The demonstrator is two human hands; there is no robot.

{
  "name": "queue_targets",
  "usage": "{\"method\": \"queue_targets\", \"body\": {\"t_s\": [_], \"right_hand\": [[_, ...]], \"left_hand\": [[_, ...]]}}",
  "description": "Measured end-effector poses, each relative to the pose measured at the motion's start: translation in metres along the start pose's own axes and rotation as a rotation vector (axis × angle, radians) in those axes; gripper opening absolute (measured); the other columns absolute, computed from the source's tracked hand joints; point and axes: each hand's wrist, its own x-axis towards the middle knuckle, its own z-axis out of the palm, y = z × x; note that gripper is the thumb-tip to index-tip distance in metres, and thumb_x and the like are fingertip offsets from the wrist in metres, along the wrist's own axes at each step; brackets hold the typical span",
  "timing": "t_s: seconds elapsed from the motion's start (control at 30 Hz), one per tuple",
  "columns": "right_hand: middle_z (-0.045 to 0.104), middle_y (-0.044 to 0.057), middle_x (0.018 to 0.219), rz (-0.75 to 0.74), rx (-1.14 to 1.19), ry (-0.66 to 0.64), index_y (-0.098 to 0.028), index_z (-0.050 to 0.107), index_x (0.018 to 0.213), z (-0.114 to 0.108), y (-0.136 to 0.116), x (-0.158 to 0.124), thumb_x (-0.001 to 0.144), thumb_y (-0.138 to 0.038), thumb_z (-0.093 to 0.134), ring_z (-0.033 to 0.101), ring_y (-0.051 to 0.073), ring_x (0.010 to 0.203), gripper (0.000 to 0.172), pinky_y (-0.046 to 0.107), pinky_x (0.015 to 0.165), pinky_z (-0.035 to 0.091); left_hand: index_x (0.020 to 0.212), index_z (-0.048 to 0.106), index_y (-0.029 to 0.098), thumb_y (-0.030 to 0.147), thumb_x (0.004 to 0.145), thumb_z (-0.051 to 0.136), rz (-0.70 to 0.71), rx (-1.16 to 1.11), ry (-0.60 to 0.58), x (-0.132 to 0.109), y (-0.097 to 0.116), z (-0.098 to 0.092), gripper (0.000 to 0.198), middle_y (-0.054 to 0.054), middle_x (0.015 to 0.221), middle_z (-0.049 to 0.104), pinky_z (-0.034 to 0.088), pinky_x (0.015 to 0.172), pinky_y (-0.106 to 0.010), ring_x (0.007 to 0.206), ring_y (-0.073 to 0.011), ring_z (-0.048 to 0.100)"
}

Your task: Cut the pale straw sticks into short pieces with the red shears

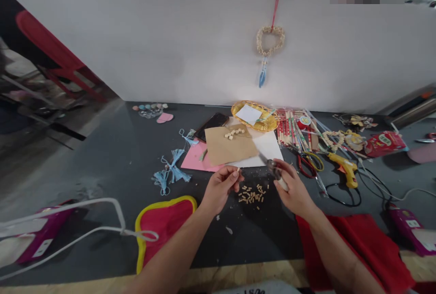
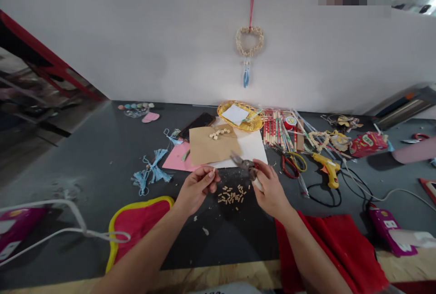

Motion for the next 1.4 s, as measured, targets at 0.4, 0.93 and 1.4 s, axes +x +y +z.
{"method": "queue_targets", "body": {"t_s": [0.4,0.93,1.4], "right_hand": [[0.046,0.01,0.141,-0.144,-0.421,-0.137,-0.02,0.059,0.114,0.014,-0.014,0.0,0.073,-0.008,0.053,0.043,0.029,0.12,0.043,0.048,0.1,0.036],[0.049,0.01,0.139,-0.139,-0.44,-0.118,-0.022,0.059,0.114,0.015,-0.02,-0.001,0.078,-0.009,0.053,0.046,0.028,0.118,0.039,0.047,0.1,0.036],[0.051,0.01,0.136,-0.15,-0.392,-0.116,-0.02,0.058,0.111,0.018,-0.018,-0.002,0.079,-0.01,0.054,0.046,0.028,0.118,0.034,0.044,0.095,0.04]], "left_hand": [[0.078,0.062,0.014,0.043,0.069,0.077,0.041,0.083,-0.005,-0.001,-0.001,0.0,0.034,0.0,0.066,0.065,0.039,0.049,-0.02,0.048,-0.0068,0.051],[0.075,0.061,0.015,0.042,0.079,0.067,0.125,0.368,-0.083,-0.002,-0.007,-0.004,0.028,-0.002,0.068,0.065,0.041,0.054,-0.022,0.052,-0.0093,0.053],[0.071,0.061,0.015,0.049,0.075,0.07,0.121,0.335,-0.14,-0.004,-0.003,-0.005,0.036,-0.002,0.064,0.065,0.042,0.053,-0.023,0.051,-0.0098,0.053]]}}
